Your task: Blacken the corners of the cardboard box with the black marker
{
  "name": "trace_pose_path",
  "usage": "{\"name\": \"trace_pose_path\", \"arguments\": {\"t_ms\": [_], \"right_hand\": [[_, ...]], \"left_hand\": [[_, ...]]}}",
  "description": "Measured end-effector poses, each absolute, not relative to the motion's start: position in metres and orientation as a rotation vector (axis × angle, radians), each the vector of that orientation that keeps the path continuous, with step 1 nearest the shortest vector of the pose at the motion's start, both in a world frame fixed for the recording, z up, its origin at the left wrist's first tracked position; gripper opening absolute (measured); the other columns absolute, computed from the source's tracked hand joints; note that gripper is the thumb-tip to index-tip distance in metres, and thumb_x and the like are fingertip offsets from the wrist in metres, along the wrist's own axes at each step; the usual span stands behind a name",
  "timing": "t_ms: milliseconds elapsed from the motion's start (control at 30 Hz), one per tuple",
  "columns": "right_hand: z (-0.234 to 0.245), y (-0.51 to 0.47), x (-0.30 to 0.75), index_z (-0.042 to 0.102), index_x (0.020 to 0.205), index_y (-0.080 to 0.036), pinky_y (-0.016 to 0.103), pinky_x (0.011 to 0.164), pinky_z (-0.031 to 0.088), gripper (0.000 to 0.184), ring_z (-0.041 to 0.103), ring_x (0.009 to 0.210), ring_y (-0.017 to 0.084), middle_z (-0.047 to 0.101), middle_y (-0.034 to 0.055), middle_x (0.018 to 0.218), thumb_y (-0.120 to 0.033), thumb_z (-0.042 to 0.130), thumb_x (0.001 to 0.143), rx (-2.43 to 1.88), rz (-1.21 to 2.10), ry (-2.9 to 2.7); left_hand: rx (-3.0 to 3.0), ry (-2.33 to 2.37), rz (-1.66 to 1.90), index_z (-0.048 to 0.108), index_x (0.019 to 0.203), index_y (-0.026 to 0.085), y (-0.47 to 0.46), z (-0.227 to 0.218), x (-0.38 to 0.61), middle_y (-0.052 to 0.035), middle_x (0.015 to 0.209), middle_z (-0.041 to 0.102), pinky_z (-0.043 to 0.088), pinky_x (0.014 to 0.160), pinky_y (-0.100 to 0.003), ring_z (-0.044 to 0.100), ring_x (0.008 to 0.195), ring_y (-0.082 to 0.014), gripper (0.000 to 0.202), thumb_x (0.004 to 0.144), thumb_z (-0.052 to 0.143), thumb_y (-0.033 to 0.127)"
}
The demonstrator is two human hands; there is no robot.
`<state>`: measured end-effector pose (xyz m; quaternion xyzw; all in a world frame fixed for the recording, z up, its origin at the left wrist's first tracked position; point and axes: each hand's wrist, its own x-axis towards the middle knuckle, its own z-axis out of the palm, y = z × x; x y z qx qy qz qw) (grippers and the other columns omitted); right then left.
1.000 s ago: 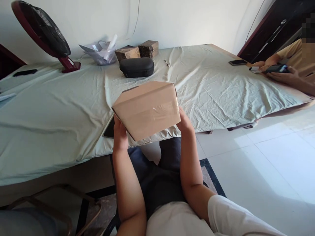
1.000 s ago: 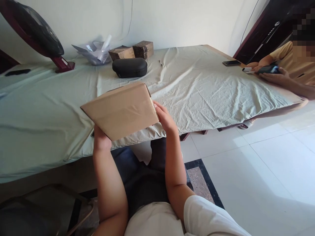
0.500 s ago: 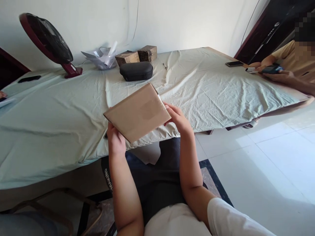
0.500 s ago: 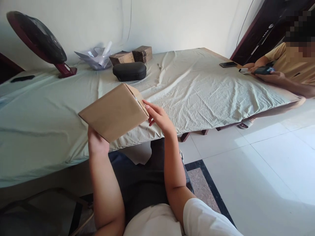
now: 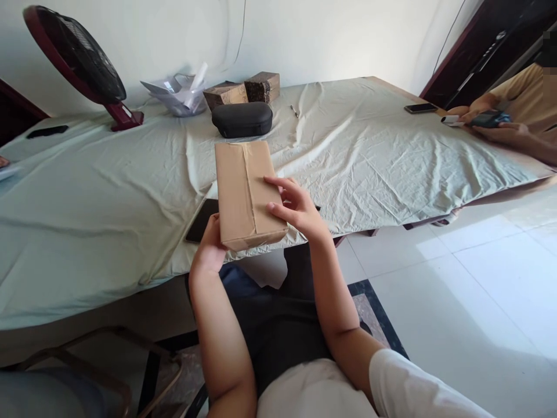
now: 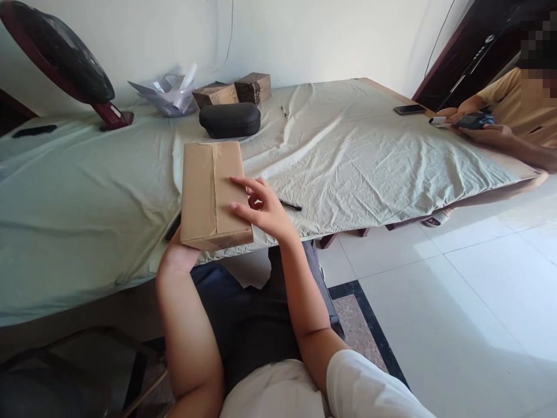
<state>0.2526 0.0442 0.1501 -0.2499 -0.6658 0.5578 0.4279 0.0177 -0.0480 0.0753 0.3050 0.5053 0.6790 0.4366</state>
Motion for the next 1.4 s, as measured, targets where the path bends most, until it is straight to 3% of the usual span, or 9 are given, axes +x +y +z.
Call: {"name": "trace_pose_path", "arguments": {"t_ms": [100,333,433,567,800,933,1067,1167,1400], "right_hand": [[0.15,0.042,0.249,0.073,0.144,-0.039,0.042,0.094,0.064,0.063,0.062,0.105,0.024,0.06,0.0062,0.132,-0.064,0.086,0.088,-0.657,1.353,-1.66],[0.143,0.051,0.255,0.068,0.153,-0.035,0.048,0.109,0.062,0.059,0.066,0.123,0.029,0.068,0.0085,0.142,-0.05,0.074,0.096,-0.76,1.312,-1.707],[0.138,0.056,0.256,0.069,0.154,-0.027,0.055,0.12,0.055,0.058,0.067,0.129,0.032,0.072,0.011,0.145,-0.053,0.064,0.103,-0.826,1.347,-1.753],[0.131,0.06,0.255,0.056,0.168,-0.024,0.058,0.128,0.049,0.086,0.063,0.14,0.037,0.066,0.0141,0.157,-0.07,0.073,0.097,-0.876,1.43,-1.779],[0.123,0.067,0.259,0.052,0.169,-0.032,0.058,0.131,0.047,0.085,0.049,0.161,0.036,0.057,0.0067,0.172,-0.079,0.063,0.098,-0.809,1.664,-1.649],[0.114,0.074,0.263,0.044,0.173,-0.037,0.06,0.127,0.051,0.083,0.057,0.153,0.035,0.063,0.0044,0.165,-0.067,0.062,0.097,-0.732,1.752,-1.618],[0.099,0.084,0.266,0.024,0.18,-0.042,0.061,0.124,0.052,0.105,0.064,0.143,0.033,0.063,0.0017,0.166,-0.051,0.066,0.085,-0.623,1.726,-1.604],[0.09,0.089,0.27,0.033,0.176,-0.041,0.061,0.123,0.053,0.107,0.062,0.147,0.036,0.059,0.0029,0.17,-0.049,0.072,0.077,-0.537,1.724,-1.566],[0.069,0.096,0.266,0.073,0.135,-0.024,0.054,0.119,0.062,0.065,0.071,0.14,0.036,0.081,0.0105,0.135,-0.068,0.078,0.087,-0.657,1.903,-1.078]], "left_hand": [[0.607,1.23,1.694,0.073,0.114,0.025,-0.041,0.075,0.03,-0.008,0.122,0.08,0.066,0.087,-0.037,0.078,0.107,-0.0262,0.057,0.081,0.086,0.07],[0.532,1.404,1.794,0.063,0.136,0.031,-0.033,0.07,0.023,-0.0085,0.13,0.078,0.059,0.074,-0.031,0.079,0.109,-0.0264,0.073,0.075,0.095,0.056],[0.659,1.48,1.908,0.061,0.138,0.029,-0.032,0.067,0.017,-0.0118,0.146,0.073,0.062,0.102,-0.038,0.071,0.136,-0.03,0.077,0.074,0.096,0.054],[0.925,1.494,1.975,0.066,0.142,0.029,-0.035,0.073,0.014,-0.0123,0.167,0.06,0.045,0.134,-0.045,0.052,0.162,-0.0318,0.074,0.079,0.094,0.053],[1.112,1.413,1.968,0.075,0.139,0.032,-0.046,0.094,0.02,-0.0096,0.151,0.072,0.051,0.13,-0.054,0.06,0.154,-0.0377,0.061,0.085,0.087,0.058],[1.153,1.389,1.975,0.074,0.142,0.032,-0.049,0.097,0.027,-0.0088,0.156,0.07,0.053,0.128,-0.053,0.062,0.153,-0.0378,0.063,0.084,0.089,0.051],[1.258,1.387,1.894,0.073,0.147,0.031,-0.051,0.097,0.027,-0.0086,0.162,0.067,0.055,0.126,-0.054,0.061,0.153,-0.0387,0.069,0.083,0.091,0.046],[1.335,1.457,1.778,0.072,0.15,0.03,-0.056,0.098,0.022,-0.011,0.163,0.066,0.057,0.124,-0.056,0.061,0.153,-0.041,0.072,0.083,0.094,0.048],[1.79,1.28,1.59,0.074,0.152,0.034,-0.07,0.122,0.033,-0.0063,0.163,0.068,0.045,0.136,-0.056,0.056,0.159,-0.0356,0.057,0.097,0.082,0.045]]}}
